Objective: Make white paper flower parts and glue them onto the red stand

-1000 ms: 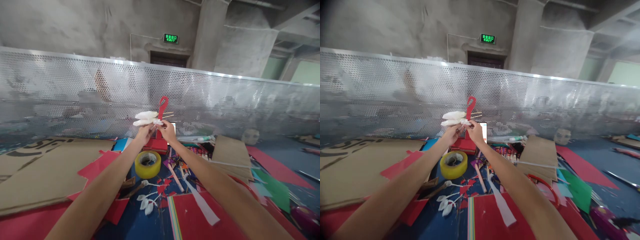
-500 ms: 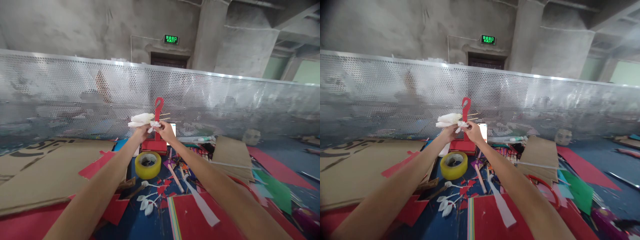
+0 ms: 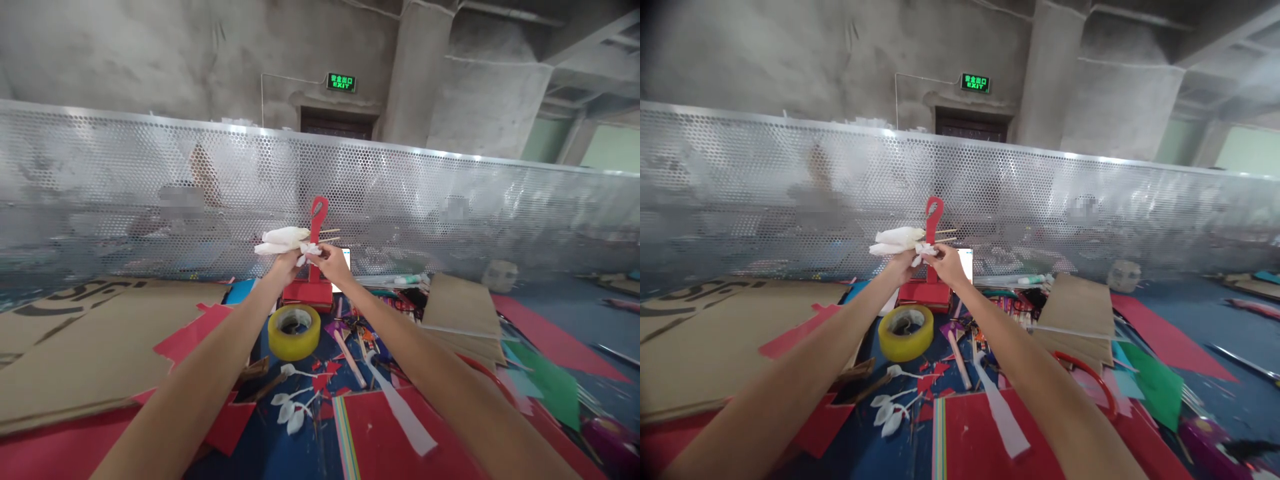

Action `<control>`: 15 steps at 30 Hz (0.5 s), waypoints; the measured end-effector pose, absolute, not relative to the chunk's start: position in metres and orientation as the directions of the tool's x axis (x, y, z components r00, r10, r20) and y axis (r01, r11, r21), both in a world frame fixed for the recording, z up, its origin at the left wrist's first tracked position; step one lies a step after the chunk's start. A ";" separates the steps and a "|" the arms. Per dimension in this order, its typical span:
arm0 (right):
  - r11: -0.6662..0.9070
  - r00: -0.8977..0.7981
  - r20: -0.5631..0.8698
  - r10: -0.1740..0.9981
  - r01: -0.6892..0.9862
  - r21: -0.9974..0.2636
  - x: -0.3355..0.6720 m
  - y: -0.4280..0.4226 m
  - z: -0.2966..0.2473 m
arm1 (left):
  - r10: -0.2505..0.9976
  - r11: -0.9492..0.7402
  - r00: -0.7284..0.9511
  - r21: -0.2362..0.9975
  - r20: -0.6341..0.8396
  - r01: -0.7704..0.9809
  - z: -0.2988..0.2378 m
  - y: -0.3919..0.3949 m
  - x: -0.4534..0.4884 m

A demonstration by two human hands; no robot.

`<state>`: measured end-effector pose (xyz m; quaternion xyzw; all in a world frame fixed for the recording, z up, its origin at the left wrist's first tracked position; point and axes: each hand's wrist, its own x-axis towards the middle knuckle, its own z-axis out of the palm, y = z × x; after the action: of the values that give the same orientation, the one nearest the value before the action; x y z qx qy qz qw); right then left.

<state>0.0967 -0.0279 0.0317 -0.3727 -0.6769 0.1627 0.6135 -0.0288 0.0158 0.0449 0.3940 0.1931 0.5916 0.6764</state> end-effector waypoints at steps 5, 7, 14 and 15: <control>0.675 0.044 0.720 0.693 0.310 -0.669 0.095 -0.027 0.031 | 0.965 -0.057 0.168 0.783 0.202 -0.619 0.042 0.016 -0.028; 0.671 0.041 0.716 0.696 0.316 -0.671 0.095 -0.027 0.031 | 0.967 -0.060 0.160 0.790 0.198 -0.611 0.042 0.016 -0.028; 0.674 0.039 0.713 0.700 0.297 -0.677 0.096 -0.028 0.032 | 0.968 -0.076 0.146 0.797 0.202 -0.599 0.044 0.016 -0.028; 0.675 0.041 0.713 0.700 0.289 -0.679 0.095 -0.028 0.032 | 0.968 -0.079 0.145 0.797 0.205 -0.599 0.044 0.017 -0.028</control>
<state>0.0954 -0.0278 0.0318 -0.3677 -0.6724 0.1657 0.6206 -0.0282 0.0167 0.0436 0.4046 0.2277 0.6131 0.6392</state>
